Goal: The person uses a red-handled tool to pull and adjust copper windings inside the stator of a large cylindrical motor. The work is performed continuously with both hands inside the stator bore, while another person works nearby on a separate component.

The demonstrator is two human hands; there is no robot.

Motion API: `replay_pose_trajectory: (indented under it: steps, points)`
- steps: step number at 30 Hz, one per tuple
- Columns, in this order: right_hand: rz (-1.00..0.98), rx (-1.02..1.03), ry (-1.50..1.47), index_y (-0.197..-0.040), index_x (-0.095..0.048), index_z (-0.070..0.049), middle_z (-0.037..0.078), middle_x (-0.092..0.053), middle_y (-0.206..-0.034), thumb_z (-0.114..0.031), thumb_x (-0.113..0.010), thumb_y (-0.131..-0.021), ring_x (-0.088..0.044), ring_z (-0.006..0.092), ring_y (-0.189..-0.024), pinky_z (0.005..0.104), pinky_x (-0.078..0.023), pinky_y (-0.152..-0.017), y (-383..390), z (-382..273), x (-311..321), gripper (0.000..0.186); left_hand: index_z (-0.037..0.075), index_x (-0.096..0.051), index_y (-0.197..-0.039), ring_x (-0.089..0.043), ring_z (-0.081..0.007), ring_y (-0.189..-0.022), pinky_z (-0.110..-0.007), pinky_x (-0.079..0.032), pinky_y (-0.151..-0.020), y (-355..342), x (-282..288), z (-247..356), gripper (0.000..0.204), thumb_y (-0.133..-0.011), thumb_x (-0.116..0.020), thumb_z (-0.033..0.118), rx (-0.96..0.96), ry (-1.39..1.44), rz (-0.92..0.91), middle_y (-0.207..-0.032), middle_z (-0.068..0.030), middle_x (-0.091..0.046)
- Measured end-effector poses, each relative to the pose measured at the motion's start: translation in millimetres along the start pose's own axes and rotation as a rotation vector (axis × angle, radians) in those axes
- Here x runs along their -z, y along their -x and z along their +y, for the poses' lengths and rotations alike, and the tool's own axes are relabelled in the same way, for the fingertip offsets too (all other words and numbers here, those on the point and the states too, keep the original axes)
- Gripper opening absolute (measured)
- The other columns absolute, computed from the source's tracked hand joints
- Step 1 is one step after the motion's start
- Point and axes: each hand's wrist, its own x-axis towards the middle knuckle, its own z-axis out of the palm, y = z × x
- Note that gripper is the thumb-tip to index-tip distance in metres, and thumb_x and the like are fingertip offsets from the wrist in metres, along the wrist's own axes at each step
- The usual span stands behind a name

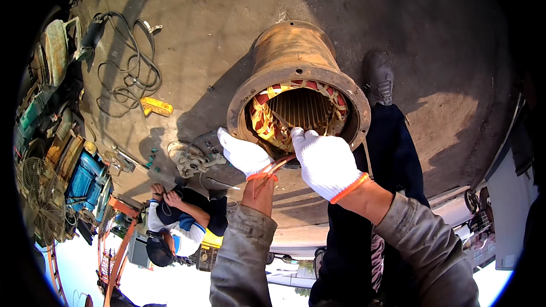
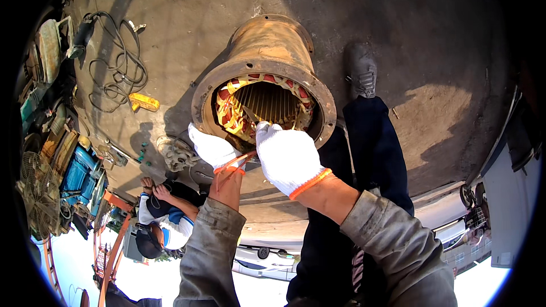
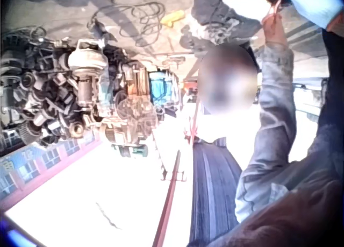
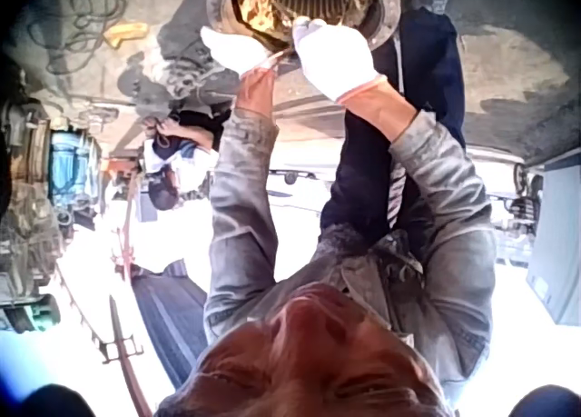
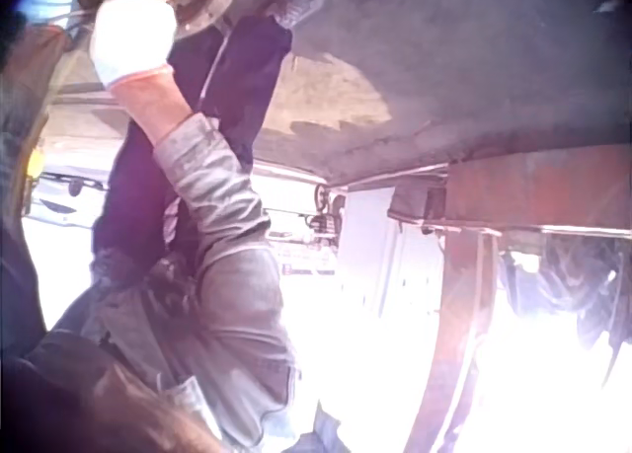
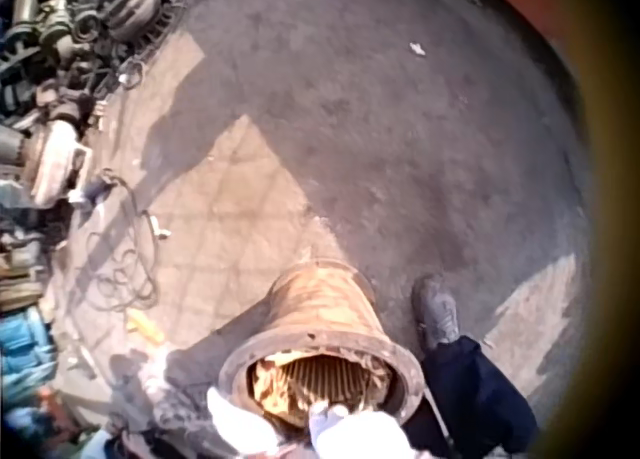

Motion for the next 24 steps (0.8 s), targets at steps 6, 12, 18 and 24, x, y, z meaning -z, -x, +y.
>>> replay_pose_trajectory:
  steps: [6, 12, 18, 24]
  points:
    - [-0.107, -0.02, -0.023, -0.133, -0.056, 0.014, 0.019, -0.065, -0.087, -0.006, -0.06, -0.083, -0.066, 0.0305, -0.068, 0.0415, -0.053, -0.057, 2.6, -1.1, -3.1, 0.053, -0.003, -0.052, -0.144, -0.069, -0.0331, -0.112, -0.037, -0.056, -0.096, -0.1, -8.7, -8.4, 0.042, -0.108, -0.045, 0.018, -0.158, -0.123, 0.105, -0.128, -0.0204, -0.068]
    - [-0.08, 0.04, 0.07, -0.134, -0.056, 0.014, 0.019, -0.063, -0.083, -0.006, -0.06, -0.083, -0.064, 0.0267, -0.062, 0.0388, -0.051, -0.05, 6.4, 1.7, 2.0, 0.055, -0.003, -0.051, -0.144, -0.065, -0.0367, -0.121, -0.041, -0.051, -0.105, -5.0, -3.7, 15.6, 0.043, -0.108, -0.045, 0.018, 0.117, 0.05, 0.045, -0.136, -0.0234, -0.063]
    - [-0.13, -0.005, 0.091, -0.133, -0.058, 0.013, 0.018, -0.065, -0.087, -0.008, -0.061, -0.082, -0.064, 0.0251, -0.06, 0.039, -0.051, -0.051, 7.5, -9.4, 7.7, 0.055, 0.0, -0.057, -0.143, -0.064, -0.0364, -0.123, -0.042, -0.053, -0.104, -0.3, -0.1, 0.3, 0.039, -0.11, -0.042, 0.015, -0.124, -0.16, 0.116, -0.137, -0.0211, -0.064]
    - [-0.116, 0.005, 0.086, -0.134, -0.056, 0.014, 0.018, -0.066, -0.089, -0.007, -0.06, -0.086, -0.066, 0.0275, -0.063, 0.0382, -0.052, -0.053, -5.7, -7.6, 11.3, 0.052, 0.001, -0.057, -0.143, -0.068, -0.0337, -0.115, -0.04, -0.056, -0.096, -13.8, -14.4, -30.0, 0.039, -0.111, -0.041, 0.018, -0.133, -0.039, 0.165, -0.131, -0.0194, -0.067]
